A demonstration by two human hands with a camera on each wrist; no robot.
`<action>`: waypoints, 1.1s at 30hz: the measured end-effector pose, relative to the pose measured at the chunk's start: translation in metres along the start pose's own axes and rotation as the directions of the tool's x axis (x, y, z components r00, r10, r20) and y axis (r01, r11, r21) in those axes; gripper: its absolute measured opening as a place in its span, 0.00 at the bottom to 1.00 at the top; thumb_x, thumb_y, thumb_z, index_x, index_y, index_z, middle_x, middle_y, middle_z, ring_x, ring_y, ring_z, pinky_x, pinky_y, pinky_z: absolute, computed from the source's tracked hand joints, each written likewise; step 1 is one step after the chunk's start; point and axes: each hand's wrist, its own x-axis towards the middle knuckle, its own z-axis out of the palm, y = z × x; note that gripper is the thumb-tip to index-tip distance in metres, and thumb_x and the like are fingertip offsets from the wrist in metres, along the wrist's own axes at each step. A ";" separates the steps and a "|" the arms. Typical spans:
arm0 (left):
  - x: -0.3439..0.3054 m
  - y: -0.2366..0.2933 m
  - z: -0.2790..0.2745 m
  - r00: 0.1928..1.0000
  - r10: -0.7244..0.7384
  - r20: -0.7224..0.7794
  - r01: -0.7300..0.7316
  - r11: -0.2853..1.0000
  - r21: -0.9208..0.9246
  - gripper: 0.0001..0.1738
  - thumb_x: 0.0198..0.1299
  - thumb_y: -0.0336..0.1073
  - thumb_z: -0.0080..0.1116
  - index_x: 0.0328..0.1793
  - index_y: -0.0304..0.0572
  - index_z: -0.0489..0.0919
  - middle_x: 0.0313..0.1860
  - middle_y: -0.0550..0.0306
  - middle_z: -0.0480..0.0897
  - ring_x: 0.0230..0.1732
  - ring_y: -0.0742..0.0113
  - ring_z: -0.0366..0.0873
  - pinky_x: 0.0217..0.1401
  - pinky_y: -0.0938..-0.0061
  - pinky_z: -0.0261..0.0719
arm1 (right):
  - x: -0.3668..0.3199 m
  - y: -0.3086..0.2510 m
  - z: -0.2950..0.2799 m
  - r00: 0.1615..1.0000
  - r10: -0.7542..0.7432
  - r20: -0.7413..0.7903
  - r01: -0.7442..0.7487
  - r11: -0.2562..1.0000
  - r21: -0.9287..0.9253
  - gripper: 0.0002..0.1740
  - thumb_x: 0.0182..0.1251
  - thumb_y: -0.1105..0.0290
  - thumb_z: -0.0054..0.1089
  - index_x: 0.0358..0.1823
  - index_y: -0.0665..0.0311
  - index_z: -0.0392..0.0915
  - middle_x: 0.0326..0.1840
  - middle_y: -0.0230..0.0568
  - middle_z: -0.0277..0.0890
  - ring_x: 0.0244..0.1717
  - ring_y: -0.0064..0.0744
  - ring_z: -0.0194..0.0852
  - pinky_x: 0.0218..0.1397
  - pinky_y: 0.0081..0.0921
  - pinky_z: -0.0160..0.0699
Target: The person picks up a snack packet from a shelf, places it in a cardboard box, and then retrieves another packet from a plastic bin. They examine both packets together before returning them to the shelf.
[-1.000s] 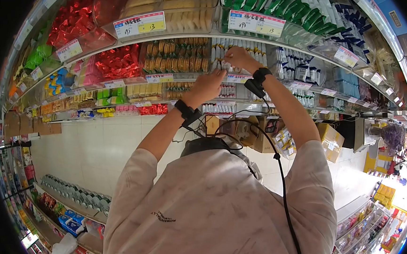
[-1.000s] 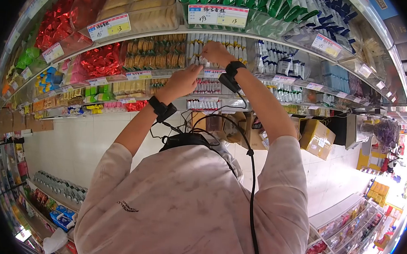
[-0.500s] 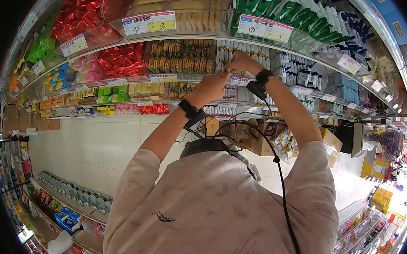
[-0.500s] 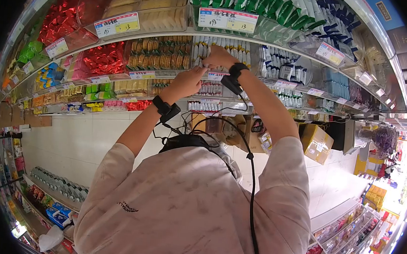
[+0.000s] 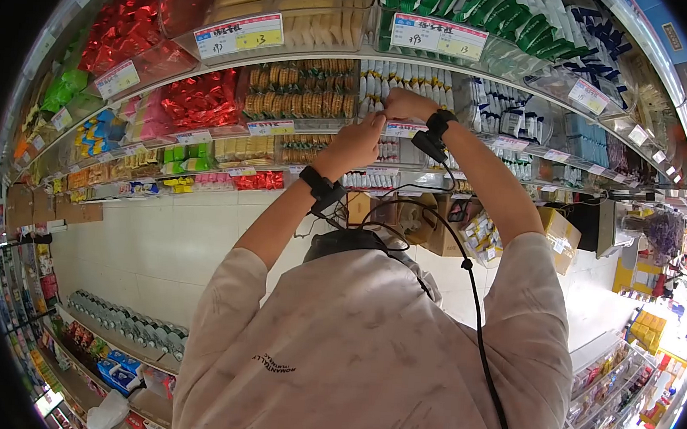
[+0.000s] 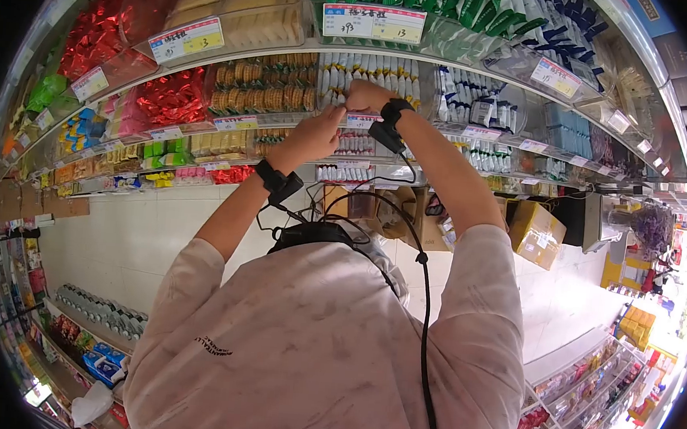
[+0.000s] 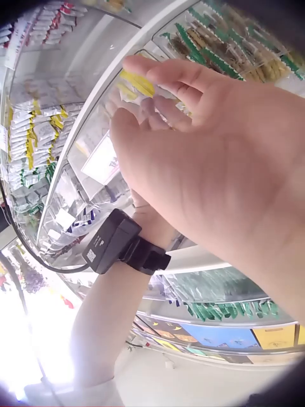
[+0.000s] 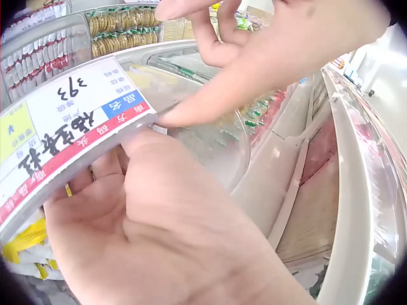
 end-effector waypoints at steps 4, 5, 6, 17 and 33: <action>-0.008 0.002 0.000 0.986 0.050 -0.161 -0.041 0.997 0.058 0.30 0.59 0.31 0.58 0.69 0.32 0.69 0.58 0.38 0.77 0.36 0.44 0.86 0.37 0.54 0.87 | -0.001 -0.003 0.002 0.997 -0.077 0.027 0.081 0.978 -0.191 0.22 0.63 0.56 0.58 0.33 0.75 0.83 0.25 0.56 0.79 0.25 0.47 0.72 0.34 0.46 0.73; -0.011 0.003 0.000 0.974 0.080 -0.213 -0.059 0.993 0.100 0.29 0.59 0.30 0.58 0.68 0.32 0.71 0.59 0.37 0.77 0.36 0.45 0.86 0.37 0.55 0.88 | -0.004 -0.005 -0.001 0.995 -0.070 0.065 0.082 0.973 -0.214 0.23 0.64 0.56 0.57 0.35 0.75 0.82 0.26 0.57 0.79 0.25 0.48 0.72 0.35 0.46 0.73; -0.012 0.008 -0.004 0.984 0.043 -0.174 -0.026 0.995 0.101 0.29 0.59 0.31 0.58 0.69 0.33 0.70 0.57 0.37 0.77 0.37 0.44 0.86 0.38 0.55 0.88 | -0.007 -0.006 -0.002 0.993 -0.058 0.103 0.081 0.969 -0.235 0.24 0.66 0.56 0.55 0.36 0.76 0.82 0.26 0.58 0.79 0.25 0.48 0.73 0.35 0.46 0.73; 0.002 0.008 0.000 0.998 -0.027 -0.065 0.042 0.965 0.257 0.28 0.60 0.33 0.60 0.67 0.33 0.71 0.48 0.36 0.79 0.33 0.44 0.86 0.30 0.55 0.85 | 0.005 0.009 0.008 0.988 -0.110 0.104 0.138 0.936 -0.324 0.31 0.76 0.49 0.46 0.37 0.72 0.85 0.32 0.57 0.83 0.33 0.58 0.79 0.42 0.48 0.77; -0.003 0.008 -0.005 0.996 -0.087 0.009 0.082 0.966 0.245 0.35 0.60 0.33 0.61 0.74 0.40 0.65 0.58 0.37 0.74 0.30 0.45 0.85 0.29 0.54 0.85 | 0.000 -0.014 0.002 0.945 -0.261 -0.196 0.279 0.957 0.072 0.17 0.67 0.60 0.58 0.37 0.68 0.86 0.28 0.40 0.83 0.23 0.36 0.71 0.34 0.37 0.75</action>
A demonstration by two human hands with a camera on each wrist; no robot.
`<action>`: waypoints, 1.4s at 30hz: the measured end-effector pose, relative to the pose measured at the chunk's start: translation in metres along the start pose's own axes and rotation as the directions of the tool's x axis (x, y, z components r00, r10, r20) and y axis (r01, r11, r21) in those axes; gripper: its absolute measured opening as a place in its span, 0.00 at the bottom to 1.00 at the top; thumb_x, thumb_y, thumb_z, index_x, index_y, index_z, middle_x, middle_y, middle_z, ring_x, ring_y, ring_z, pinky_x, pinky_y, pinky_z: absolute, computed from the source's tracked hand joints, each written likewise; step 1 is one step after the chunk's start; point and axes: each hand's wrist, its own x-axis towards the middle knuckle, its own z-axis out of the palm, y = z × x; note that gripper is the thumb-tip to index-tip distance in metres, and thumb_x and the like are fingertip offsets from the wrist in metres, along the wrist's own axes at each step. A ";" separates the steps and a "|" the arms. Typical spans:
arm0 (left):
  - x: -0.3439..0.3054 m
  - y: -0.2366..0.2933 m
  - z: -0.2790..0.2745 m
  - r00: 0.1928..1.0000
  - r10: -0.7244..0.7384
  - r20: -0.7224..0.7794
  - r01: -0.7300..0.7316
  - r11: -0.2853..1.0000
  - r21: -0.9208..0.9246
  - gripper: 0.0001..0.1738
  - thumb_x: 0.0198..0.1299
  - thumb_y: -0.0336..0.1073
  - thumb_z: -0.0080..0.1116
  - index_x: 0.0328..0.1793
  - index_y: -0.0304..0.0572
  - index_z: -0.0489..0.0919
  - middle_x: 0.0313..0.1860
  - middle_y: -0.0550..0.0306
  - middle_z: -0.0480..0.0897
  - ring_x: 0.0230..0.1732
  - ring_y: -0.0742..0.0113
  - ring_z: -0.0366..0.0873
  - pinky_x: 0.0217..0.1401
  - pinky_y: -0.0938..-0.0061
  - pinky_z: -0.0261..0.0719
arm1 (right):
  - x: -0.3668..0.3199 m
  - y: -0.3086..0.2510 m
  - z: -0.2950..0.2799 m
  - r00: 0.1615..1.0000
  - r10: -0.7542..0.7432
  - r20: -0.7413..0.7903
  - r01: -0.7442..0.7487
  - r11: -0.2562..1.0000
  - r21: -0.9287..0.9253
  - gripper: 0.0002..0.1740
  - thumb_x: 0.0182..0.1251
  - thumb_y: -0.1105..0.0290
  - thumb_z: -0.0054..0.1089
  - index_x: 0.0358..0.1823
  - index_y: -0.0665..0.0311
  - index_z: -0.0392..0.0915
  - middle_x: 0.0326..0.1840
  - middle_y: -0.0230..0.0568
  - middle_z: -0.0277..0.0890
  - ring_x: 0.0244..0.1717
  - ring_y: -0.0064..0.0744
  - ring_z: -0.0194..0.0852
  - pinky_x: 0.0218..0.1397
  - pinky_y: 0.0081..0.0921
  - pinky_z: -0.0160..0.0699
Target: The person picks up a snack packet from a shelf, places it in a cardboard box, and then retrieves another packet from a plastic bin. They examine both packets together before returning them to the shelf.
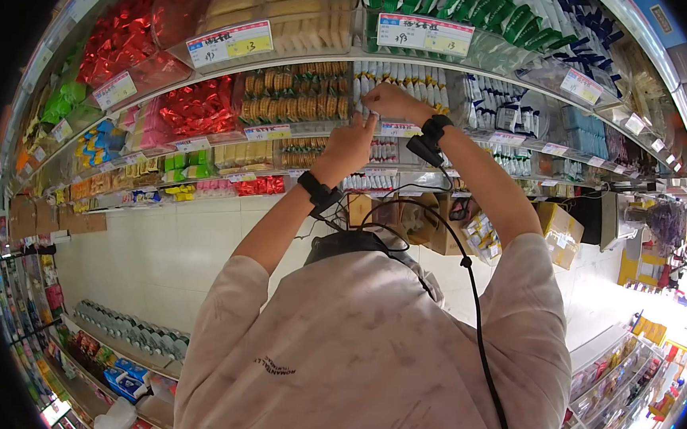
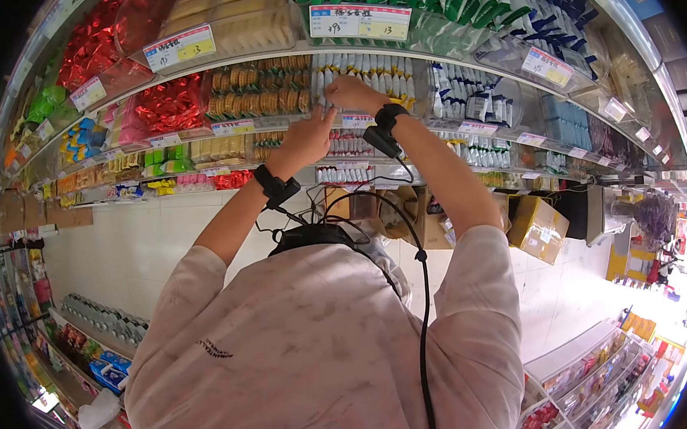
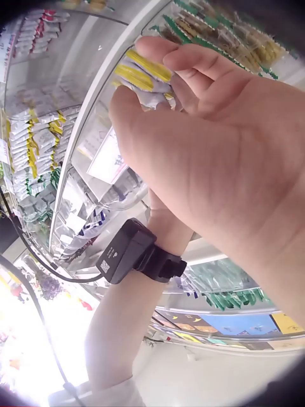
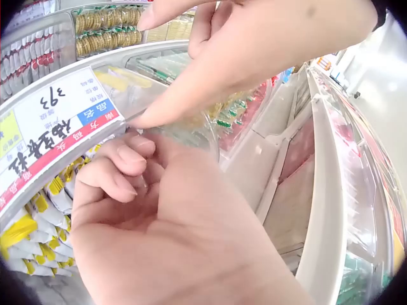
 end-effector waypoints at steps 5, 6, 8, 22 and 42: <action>-0.003 0.000 0.004 0.998 0.022 -0.059 -0.024 0.999 -0.038 0.35 0.59 0.32 0.59 0.73 0.40 0.64 0.57 0.36 0.74 0.27 0.44 0.83 0.28 0.53 0.85 | -0.010 -0.021 -0.011 0.976 0.116 0.186 -0.129 0.990 0.056 0.18 0.68 0.60 0.56 0.48 0.64 0.86 0.25 0.38 0.78 0.25 0.31 0.70 0.30 0.34 0.71; -0.002 -0.001 0.007 0.997 0.026 -0.071 -0.031 0.998 -0.057 0.34 0.59 0.32 0.59 0.73 0.40 0.64 0.57 0.36 0.74 0.27 0.43 0.83 0.27 0.53 0.85 | -0.012 -0.031 -0.018 0.954 0.180 0.241 -0.195 0.980 0.039 0.19 0.68 0.60 0.55 0.51 0.62 0.86 0.24 0.38 0.77 0.26 0.30 0.71 0.30 0.33 0.71; 0.000 -0.005 0.013 0.995 0.035 -0.090 -0.044 0.995 -0.095 0.34 0.59 0.31 0.59 0.72 0.40 0.64 0.58 0.36 0.74 0.26 0.43 0.83 0.27 0.52 0.84 | -0.009 -0.034 -0.021 0.938 0.210 0.275 -0.216 0.976 -0.010 0.21 0.67 0.62 0.53 0.57 0.59 0.85 0.24 0.38 0.77 0.26 0.30 0.71 0.28 0.32 0.70; -0.014 -0.011 -0.012 0.987 0.082 -0.136 -0.093 0.993 -0.078 0.30 0.59 0.31 0.60 0.70 0.41 0.71 0.58 0.46 0.79 0.39 0.49 0.86 0.37 0.57 0.87 | -0.036 -0.031 -0.048 0.984 0.177 0.022 -0.178 0.956 0.235 0.17 0.66 0.67 0.52 0.52 0.61 0.84 0.31 0.39 0.81 0.29 0.31 0.78 0.35 0.30 0.79; 0.016 -0.007 -0.028 0.983 0.009 0.182 0.010 0.995 -0.100 0.27 0.60 0.36 0.60 0.66 0.35 0.75 0.48 0.40 0.84 0.48 0.42 0.84 0.50 0.50 0.84 | -0.071 0.046 -0.046 0.995 0.096 -0.039 -0.103 0.954 -0.283 0.20 0.47 0.61 0.78 0.43 0.59 0.89 0.46 0.43 0.87 0.48 0.47 0.84 0.54 0.37 0.81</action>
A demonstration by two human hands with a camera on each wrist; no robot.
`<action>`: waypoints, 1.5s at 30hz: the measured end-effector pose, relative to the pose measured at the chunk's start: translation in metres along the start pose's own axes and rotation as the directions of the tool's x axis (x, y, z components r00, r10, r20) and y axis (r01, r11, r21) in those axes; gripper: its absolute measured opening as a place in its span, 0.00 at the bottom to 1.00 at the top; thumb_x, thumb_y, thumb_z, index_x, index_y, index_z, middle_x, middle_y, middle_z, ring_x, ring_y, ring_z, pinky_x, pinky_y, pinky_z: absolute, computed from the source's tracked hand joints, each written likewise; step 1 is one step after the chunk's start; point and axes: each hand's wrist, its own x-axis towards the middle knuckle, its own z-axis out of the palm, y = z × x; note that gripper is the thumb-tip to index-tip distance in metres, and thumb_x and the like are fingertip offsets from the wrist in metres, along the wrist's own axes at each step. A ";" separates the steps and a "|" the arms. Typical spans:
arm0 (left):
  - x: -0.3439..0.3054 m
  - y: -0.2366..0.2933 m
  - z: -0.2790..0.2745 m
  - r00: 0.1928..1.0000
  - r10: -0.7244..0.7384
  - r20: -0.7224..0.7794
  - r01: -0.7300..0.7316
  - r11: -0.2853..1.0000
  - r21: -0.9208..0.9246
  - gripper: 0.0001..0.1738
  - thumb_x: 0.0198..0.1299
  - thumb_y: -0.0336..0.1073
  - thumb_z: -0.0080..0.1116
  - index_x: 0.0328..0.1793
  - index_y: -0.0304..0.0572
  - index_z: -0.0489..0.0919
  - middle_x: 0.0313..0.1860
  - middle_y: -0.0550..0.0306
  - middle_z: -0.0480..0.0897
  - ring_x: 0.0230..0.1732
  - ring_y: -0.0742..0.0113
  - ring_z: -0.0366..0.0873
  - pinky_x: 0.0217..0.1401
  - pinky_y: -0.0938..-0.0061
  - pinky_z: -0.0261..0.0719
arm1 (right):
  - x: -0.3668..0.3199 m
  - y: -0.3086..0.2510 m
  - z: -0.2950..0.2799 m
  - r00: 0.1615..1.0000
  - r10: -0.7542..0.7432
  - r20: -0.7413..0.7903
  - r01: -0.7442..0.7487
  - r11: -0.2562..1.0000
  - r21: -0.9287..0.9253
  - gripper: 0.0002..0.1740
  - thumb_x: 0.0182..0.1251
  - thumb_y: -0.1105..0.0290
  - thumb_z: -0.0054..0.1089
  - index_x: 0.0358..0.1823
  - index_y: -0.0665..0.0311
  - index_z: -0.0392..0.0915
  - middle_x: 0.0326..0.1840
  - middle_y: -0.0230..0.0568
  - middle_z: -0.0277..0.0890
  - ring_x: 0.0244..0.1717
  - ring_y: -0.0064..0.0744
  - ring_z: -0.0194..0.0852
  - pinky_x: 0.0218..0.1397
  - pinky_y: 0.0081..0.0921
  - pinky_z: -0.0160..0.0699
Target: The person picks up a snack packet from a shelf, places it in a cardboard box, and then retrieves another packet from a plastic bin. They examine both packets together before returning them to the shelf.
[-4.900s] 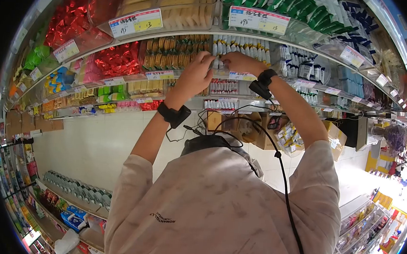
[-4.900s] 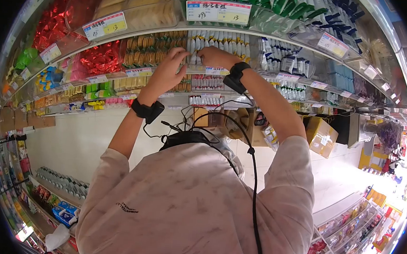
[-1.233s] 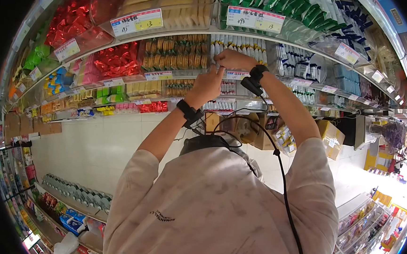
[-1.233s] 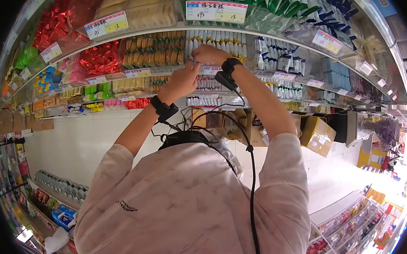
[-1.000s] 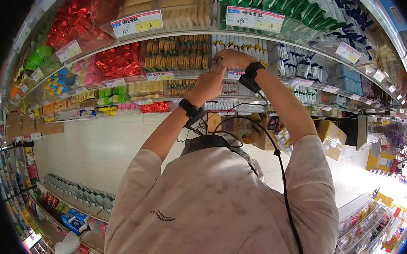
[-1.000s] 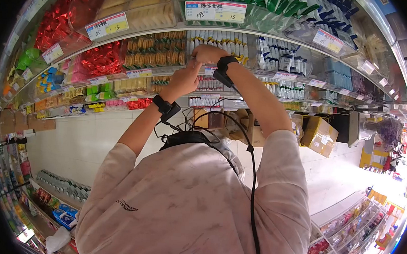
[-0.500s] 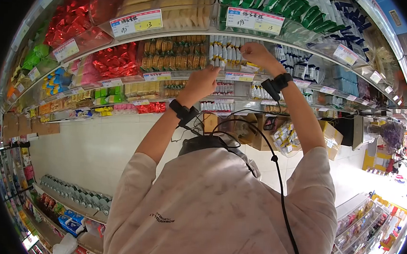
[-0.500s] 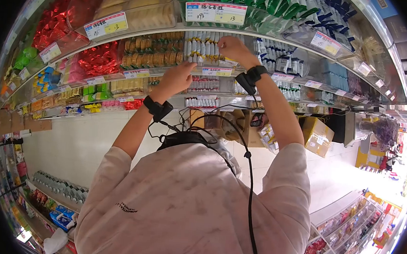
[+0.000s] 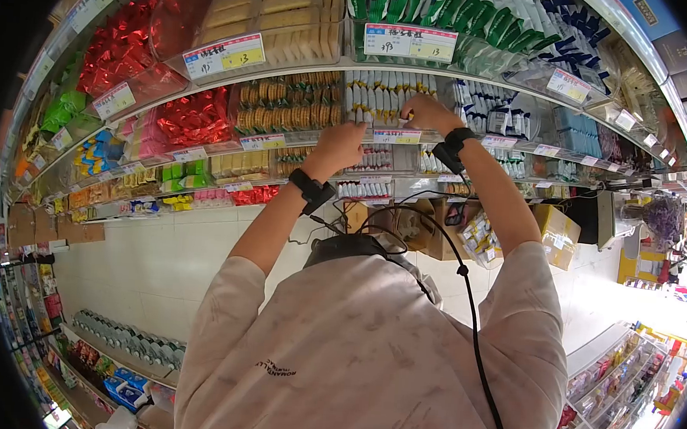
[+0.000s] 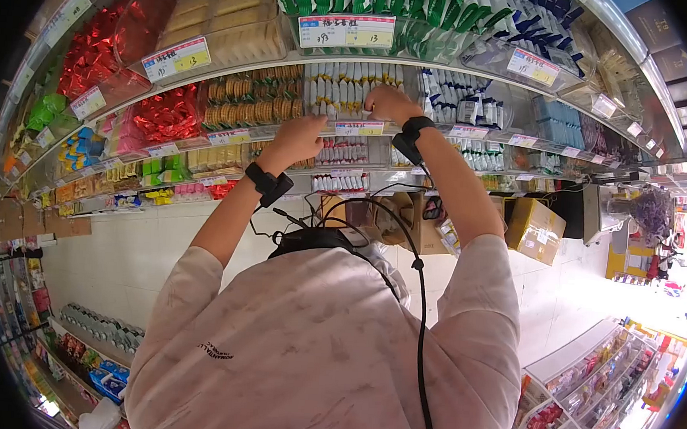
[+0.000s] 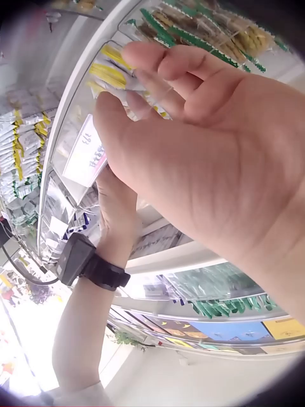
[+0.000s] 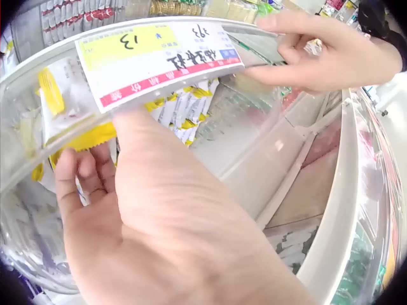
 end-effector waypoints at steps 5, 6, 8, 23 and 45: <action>-0.007 -0.007 0.012 0.993 0.053 -0.110 -0.056 0.998 -0.024 0.27 0.61 0.36 0.59 0.67 0.35 0.73 0.51 0.42 0.83 0.48 0.42 0.84 0.51 0.51 0.84 | 0.006 0.002 0.003 0.995 0.010 -0.103 0.012 0.978 0.209 0.20 0.53 0.58 0.77 0.42 0.63 0.88 0.42 0.43 0.87 0.45 0.41 0.84 0.50 0.34 0.80; -0.007 -0.010 0.018 0.987 0.068 -0.143 -0.073 0.997 -0.025 0.25 0.60 0.36 0.60 0.64 0.35 0.74 0.50 0.42 0.83 0.46 0.43 0.84 0.48 0.52 0.85 | -0.003 -0.012 -0.011 0.991 0.076 -0.109 -0.040 0.954 0.296 0.19 0.56 0.58 0.76 0.42 0.66 0.87 0.42 0.42 0.86 0.45 0.39 0.82 0.49 0.33 0.79; -0.003 -0.014 0.024 0.972 0.104 -0.212 -0.111 0.994 -0.021 0.21 0.58 0.35 0.62 0.57 0.36 0.76 0.46 0.44 0.82 0.42 0.44 0.86 0.42 0.52 0.86 | -0.005 -0.009 -0.013 0.982 0.110 -0.151 -0.035 0.902 0.431 0.21 0.66 0.56 0.71 0.40 0.71 0.84 0.37 0.38 0.83 0.39 0.32 0.78 0.46 0.30 0.75; 0.000 -0.011 0.016 0.998 0.048 -0.046 -0.050 0.998 -0.043 0.25 0.62 0.35 0.56 0.65 0.33 0.73 0.57 0.37 0.79 0.42 0.41 0.85 0.44 0.51 0.87 | 0.012 -0.048 0.017 0.967 0.164 -0.193 -0.089 0.934 0.346 0.26 0.59 0.51 0.73 0.25 0.71 0.78 0.19 0.48 0.78 0.24 0.42 0.85 0.33 0.34 0.81; 0.028 -0.008 0.029 0.998 0.003 -0.060 -0.016 0.977 -0.212 0.19 0.58 0.30 0.56 0.57 0.40 0.74 0.56 0.46 0.82 0.44 0.40 0.84 0.46 0.47 0.82 | 0.040 -0.045 0.051 0.959 0.118 -0.258 -0.129 0.991 -0.028 0.26 0.54 0.54 0.74 0.35 0.74 0.81 0.37 0.62 0.82 0.42 0.58 0.84 0.45 0.47 0.82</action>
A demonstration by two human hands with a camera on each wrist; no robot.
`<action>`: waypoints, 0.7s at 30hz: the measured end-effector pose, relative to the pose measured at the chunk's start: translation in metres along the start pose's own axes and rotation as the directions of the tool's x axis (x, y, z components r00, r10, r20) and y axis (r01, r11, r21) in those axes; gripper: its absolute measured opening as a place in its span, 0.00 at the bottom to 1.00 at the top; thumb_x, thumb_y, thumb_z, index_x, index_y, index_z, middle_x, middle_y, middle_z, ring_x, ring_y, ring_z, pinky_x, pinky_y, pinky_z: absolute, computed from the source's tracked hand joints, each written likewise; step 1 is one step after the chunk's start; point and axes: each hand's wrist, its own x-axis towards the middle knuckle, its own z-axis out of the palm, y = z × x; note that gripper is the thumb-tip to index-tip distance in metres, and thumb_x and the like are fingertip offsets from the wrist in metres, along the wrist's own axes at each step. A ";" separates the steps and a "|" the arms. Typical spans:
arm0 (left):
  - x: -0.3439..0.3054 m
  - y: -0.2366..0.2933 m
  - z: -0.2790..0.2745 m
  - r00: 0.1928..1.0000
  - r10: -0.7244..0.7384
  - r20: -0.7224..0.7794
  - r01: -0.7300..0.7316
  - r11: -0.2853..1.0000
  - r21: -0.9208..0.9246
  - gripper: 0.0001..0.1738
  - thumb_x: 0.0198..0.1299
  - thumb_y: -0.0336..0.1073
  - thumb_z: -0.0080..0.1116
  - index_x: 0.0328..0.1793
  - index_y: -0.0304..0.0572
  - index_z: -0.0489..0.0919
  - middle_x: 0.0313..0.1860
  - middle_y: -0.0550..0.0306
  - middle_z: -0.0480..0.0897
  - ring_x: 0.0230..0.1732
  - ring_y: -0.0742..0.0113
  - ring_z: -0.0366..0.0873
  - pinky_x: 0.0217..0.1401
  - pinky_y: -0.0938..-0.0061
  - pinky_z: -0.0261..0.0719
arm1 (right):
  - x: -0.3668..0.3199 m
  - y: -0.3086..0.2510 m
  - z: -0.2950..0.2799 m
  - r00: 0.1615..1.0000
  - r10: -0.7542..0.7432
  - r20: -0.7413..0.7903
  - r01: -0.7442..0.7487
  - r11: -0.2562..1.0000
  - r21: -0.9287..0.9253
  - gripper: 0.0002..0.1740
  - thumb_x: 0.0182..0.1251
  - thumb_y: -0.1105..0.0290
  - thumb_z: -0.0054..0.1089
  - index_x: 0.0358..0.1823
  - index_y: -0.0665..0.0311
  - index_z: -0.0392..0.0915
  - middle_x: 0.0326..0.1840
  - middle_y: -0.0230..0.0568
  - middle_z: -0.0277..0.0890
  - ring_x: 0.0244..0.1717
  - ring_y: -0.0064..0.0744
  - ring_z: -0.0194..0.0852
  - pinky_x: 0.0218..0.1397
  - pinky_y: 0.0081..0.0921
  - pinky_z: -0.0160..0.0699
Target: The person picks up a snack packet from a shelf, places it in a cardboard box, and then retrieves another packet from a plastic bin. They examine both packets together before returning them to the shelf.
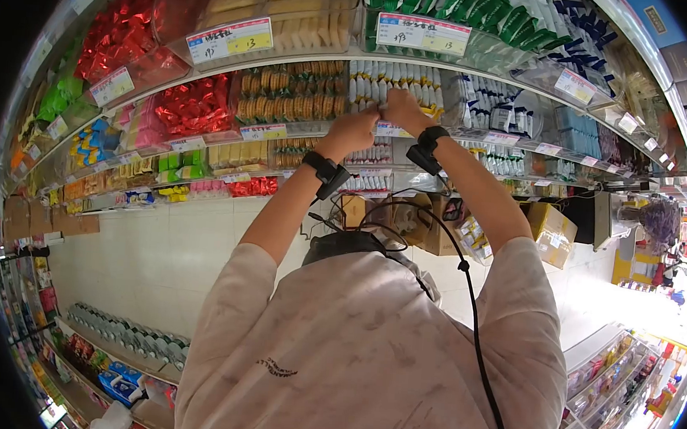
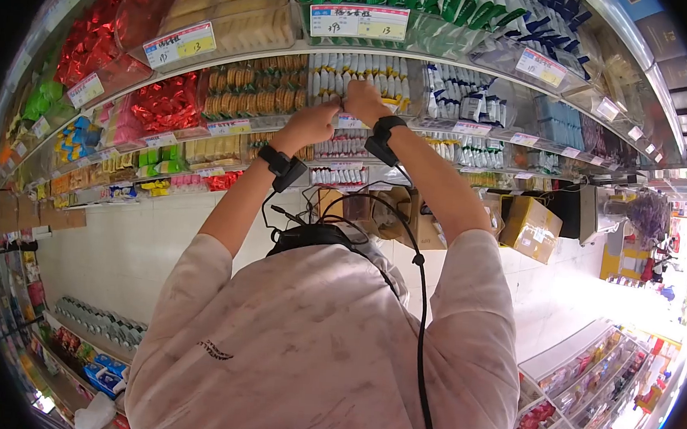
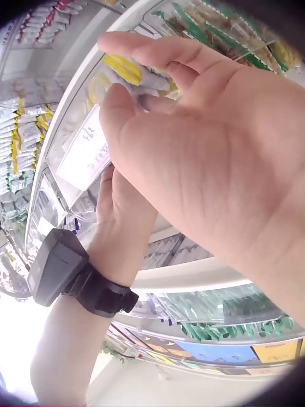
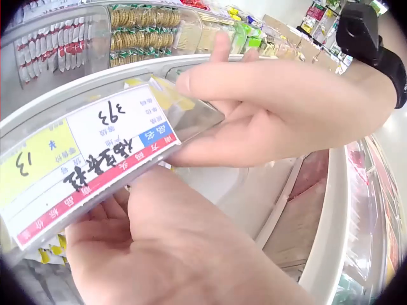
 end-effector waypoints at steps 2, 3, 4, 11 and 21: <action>0.001 0.001 0.000 1.000 -0.004 -0.003 0.004 1.000 -0.004 0.18 0.57 0.30 0.56 0.55 0.39 0.75 0.54 0.46 0.82 0.44 0.39 0.84 0.47 0.46 0.82 | -0.002 0.001 -0.003 1.000 0.018 0.012 -0.019 0.998 0.053 0.25 0.53 0.54 0.74 0.34 0.75 0.82 0.35 0.61 0.83 0.40 0.55 0.85 0.43 0.44 0.82; 0.000 0.002 -0.003 1.000 0.007 -0.008 -0.007 1.000 0.015 0.17 0.58 0.30 0.56 0.54 0.39 0.75 0.53 0.46 0.82 0.45 0.40 0.84 0.48 0.47 0.82 | -0.002 0.004 -0.010 0.997 0.010 0.077 -0.020 0.992 0.126 0.24 0.53 0.55 0.74 0.33 0.74 0.83 0.34 0.60 0.84 0.38 0.53 0.85 0.42 0.43 0.82; -0.003 0.004 -0.004 1.000 0.017 -0.012 -0.017 0.999 0.031 0.16 0.58 0.30 0.56 0.53 0.39 0.76 0.53 0.46 0.82 0.46 0.40 0.84 0.49 0.47 0.82 | -0.004 0.011 -0.019 0.990 -0.002 0.144 -0.027 0.980 0.197 0.23 0.53 0.55 0.74 0.33 0.74 0.85 0.33 0.59 0.84 0.36 0.51 0.85 0.41 0.42 0.81; -0.004 -0.007 -0.006 0.996 0.084 0.043 -0.084 0.996 0.007 0.21 0.63 0.31 0.54 0.63 0.37 0.74 0.52 0.43 0.82 0.52 0.39 0.80 0.52 0.49 0.79 | -0.010 0.026 -0.001 1.000 0.020 0.023 -0.026 0.950 0.310 0.18 0.53 0.57 0.74 0.31 0.68 0.88 0.27 0.53 0.84 0.29 0.47 0.84 0.37 0.40 0.81; -0.030 0.017 -0.048 0.974 -0.093 0.207 0.176 0.885 -0.430 0.26 0.63 0.21 0.47 0.69 0.33 0.73 0.55 0.42 0.82 0.53 0.39 0.81 0.53 0.54 0.81 | 0.013 0.008 0.019 0.994 0.105 0.012 -0.106 0.980 0.170 0.19 0.49 0.56 0.74 0.27 0.68 0.86 0.32 0.54 0.84 0.39 0.55 0.85 0.45 0.44 0.84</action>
